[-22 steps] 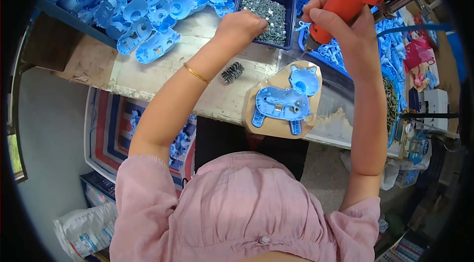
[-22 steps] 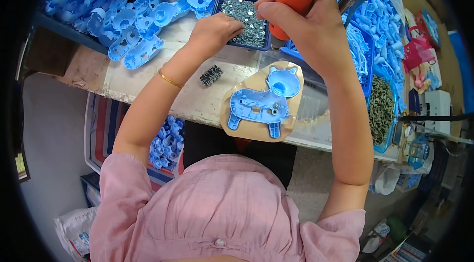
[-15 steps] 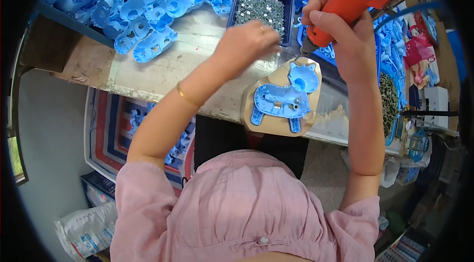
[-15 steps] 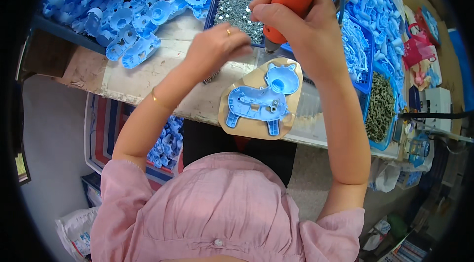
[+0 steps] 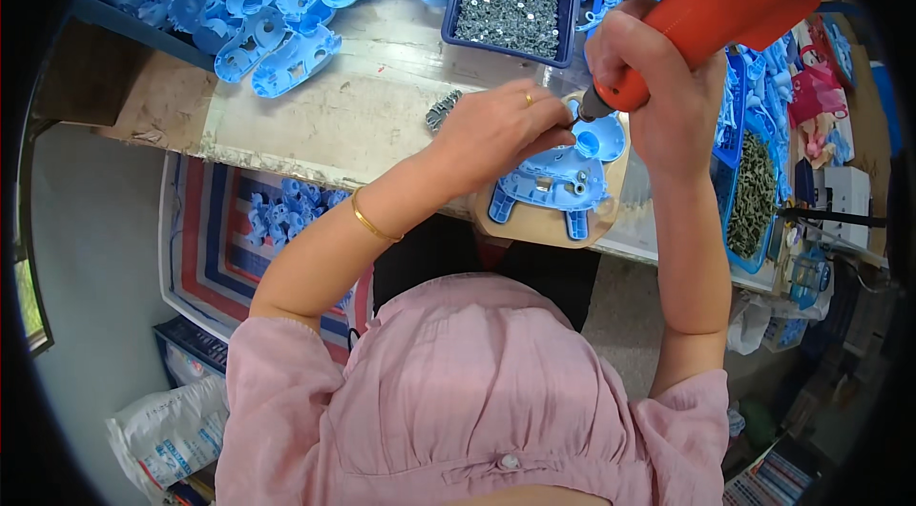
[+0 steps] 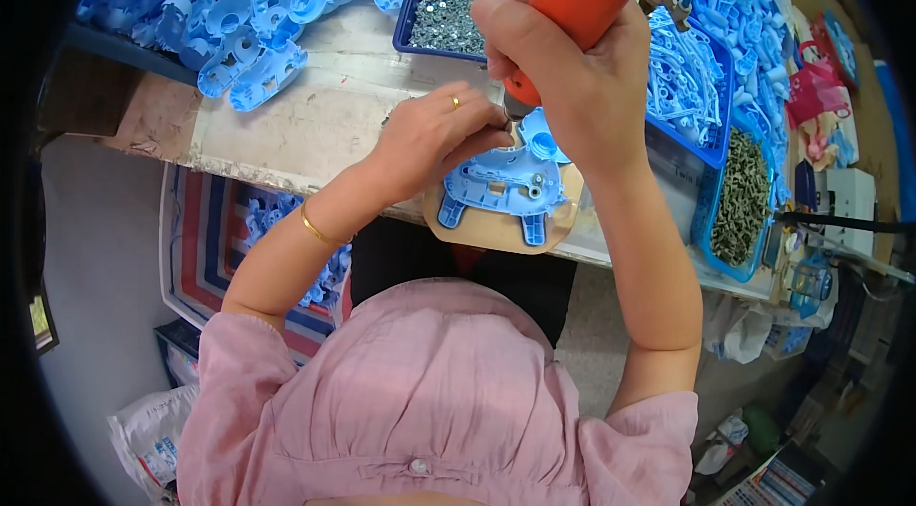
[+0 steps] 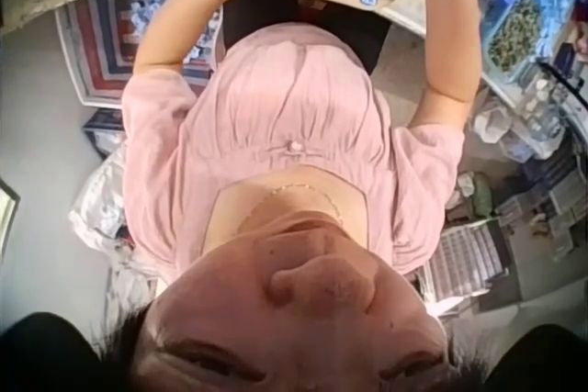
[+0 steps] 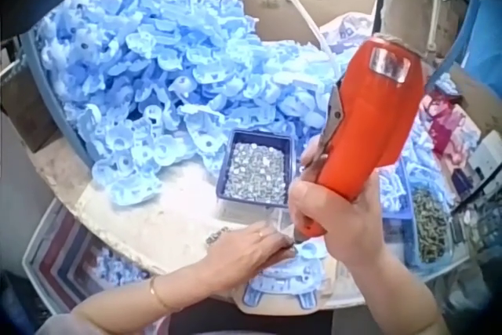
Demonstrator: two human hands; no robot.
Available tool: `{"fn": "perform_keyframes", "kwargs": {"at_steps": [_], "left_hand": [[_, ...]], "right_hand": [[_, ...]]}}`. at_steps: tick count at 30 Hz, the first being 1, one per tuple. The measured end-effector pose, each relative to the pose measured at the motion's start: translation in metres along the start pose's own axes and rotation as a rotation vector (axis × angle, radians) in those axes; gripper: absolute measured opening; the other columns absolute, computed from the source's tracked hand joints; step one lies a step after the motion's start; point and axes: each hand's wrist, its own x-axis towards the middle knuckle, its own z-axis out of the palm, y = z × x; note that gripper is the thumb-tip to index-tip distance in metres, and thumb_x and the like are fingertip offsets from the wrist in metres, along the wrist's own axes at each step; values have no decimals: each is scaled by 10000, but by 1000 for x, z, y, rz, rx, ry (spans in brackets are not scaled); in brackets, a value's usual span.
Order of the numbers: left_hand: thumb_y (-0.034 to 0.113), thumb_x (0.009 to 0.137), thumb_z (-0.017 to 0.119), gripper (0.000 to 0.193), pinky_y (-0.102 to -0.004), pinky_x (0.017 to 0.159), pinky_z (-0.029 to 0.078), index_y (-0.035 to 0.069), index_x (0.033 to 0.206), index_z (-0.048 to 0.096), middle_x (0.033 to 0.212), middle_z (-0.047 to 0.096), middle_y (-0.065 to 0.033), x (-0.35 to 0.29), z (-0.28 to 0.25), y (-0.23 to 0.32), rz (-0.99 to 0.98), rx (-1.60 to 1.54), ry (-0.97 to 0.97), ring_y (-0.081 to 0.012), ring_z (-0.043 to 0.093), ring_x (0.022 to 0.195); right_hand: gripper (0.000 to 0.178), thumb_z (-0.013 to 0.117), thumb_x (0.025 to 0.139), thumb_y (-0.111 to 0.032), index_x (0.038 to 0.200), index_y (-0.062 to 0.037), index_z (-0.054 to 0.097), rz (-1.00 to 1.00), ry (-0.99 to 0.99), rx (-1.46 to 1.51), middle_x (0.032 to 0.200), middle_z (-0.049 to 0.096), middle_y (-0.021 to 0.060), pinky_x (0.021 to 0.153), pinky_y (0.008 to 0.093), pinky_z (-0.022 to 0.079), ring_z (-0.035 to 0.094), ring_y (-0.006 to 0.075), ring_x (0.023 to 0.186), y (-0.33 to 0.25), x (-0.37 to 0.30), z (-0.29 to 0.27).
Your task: Assembling plastic toy components and securing them with a pneumatic screwdriver.
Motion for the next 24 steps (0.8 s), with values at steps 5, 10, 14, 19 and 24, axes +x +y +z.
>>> {"fn": "perform_keyframes", "kwargs": {"at_steps": [5, 10, 14, 19, 24], "left_hand": [[189, 896, 732, 151, -398, 701, 512, 87, 964, 643, 885, 630, -84, -10, 5, 4, -104, -163, -22, -299, 631, 824], [334, 808, 805, 469, -427, 828, 509, 93, 1157, 604, 1028, 671, -96, -15, -8, 9, -130, -68, -79, -335, 627, 992], [378, 717, 858, 689, -429, 938, 473, 70, 1258, 562, 1171, 648, -113, -26, -16, 14, -156, 2, -141, -346, 580, 1116], [394, 692, 857, 747, -423, 1001, 440, 45, 1280, 556, 1328, 578, -103, -39, -7, 13, -148, 97, -144, -315, 528, 1205], [387, 697, 851, 742, -418, 1009, 437, 50, 1289, 557, 1334, 581, -96, -41, -6, 13, -165, 110, -175, -307, 532, 1198]], "right_hand": [[316, 602, 883, -25, 1190, 2, 532, 23, -42, 81, 696, 560, 35, 543, 276, 399, 512, 105, 556, 2, -3, -1], [331, 619, 866, -31, 1180, 12, 523, 94, -34, -20, 717, 578, 44, 551, 269, 414, 522, 107, 572, 1, -15, 12], [338, 636, 858, -27, 1170, 27, 519, 175, -13, -16, 753, 607, 57, 572, 267, 445, 554, 112, 609, 21, -32, 17], [310, 641, 867, -23, 1154, 23, 534, 167, 15, 7, 769, 618, 61, 586, 275, 467, 567, 116, 620, 37, -42, 23], [291, 638, 870, -13, 1139, 19, 532, 157, 22, 1, 769, 617, 66, 582, 275, 467, 566, 117, 615, 44, -43, 20]]}}
